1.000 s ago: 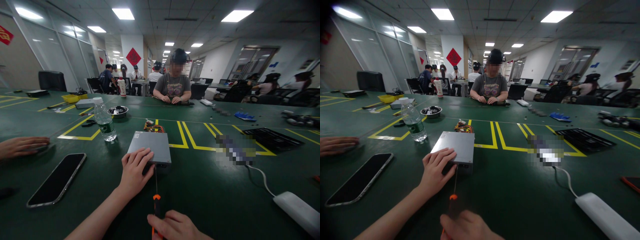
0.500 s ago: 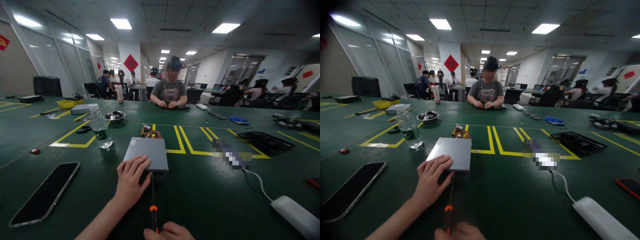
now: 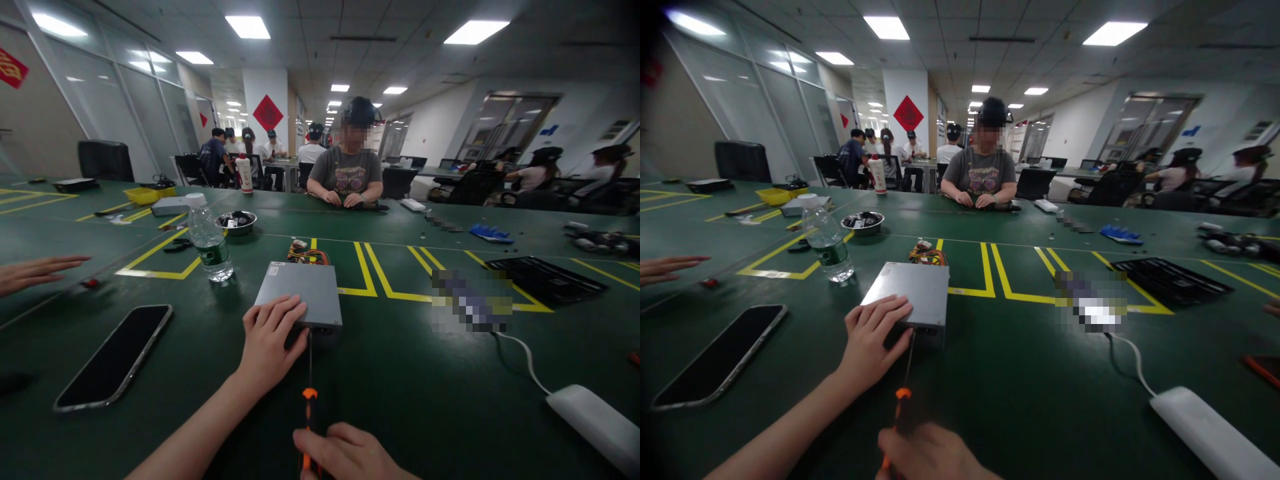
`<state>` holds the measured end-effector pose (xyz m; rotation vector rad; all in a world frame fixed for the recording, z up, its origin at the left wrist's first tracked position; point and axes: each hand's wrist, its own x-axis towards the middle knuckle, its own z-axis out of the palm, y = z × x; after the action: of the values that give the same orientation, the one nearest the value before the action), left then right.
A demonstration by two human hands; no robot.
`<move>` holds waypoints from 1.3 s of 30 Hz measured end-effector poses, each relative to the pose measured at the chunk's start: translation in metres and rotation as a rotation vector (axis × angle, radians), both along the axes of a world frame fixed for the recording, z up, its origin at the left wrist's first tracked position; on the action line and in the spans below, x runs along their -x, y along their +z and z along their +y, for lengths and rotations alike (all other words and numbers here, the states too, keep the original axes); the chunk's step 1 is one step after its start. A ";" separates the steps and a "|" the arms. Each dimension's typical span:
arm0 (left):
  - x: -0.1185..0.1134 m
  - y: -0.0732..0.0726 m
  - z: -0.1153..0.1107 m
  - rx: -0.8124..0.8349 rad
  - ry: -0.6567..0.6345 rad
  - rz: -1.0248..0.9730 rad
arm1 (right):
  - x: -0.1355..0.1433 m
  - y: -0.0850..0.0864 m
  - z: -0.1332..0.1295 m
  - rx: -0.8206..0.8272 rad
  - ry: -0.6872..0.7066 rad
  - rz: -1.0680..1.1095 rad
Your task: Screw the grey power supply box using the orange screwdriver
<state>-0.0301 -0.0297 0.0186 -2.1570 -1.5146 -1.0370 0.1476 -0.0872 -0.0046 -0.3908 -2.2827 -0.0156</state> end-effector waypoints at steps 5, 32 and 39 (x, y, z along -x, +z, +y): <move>0.000 0.000 0.000 0.007 0.002 0.003 | 0.005 0.012 -0.001 -0.062 0.000 -0.028; -0.001 0.002 -0.002 0.008 -0.021 0.040 | -0.006 0.027 0.000 -0.271 0.002 -0.146; 0.000 0.000 -0.002 0.022 -0.025 0.009 | -0.008 0.018 0.003 -0.228 0.101 -0.167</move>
<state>-0.0296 -0.0314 0.0186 -2.1982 -1.5057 -1.0213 0.1552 -0.0841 0.0132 -0.1592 -2.4296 -0.2642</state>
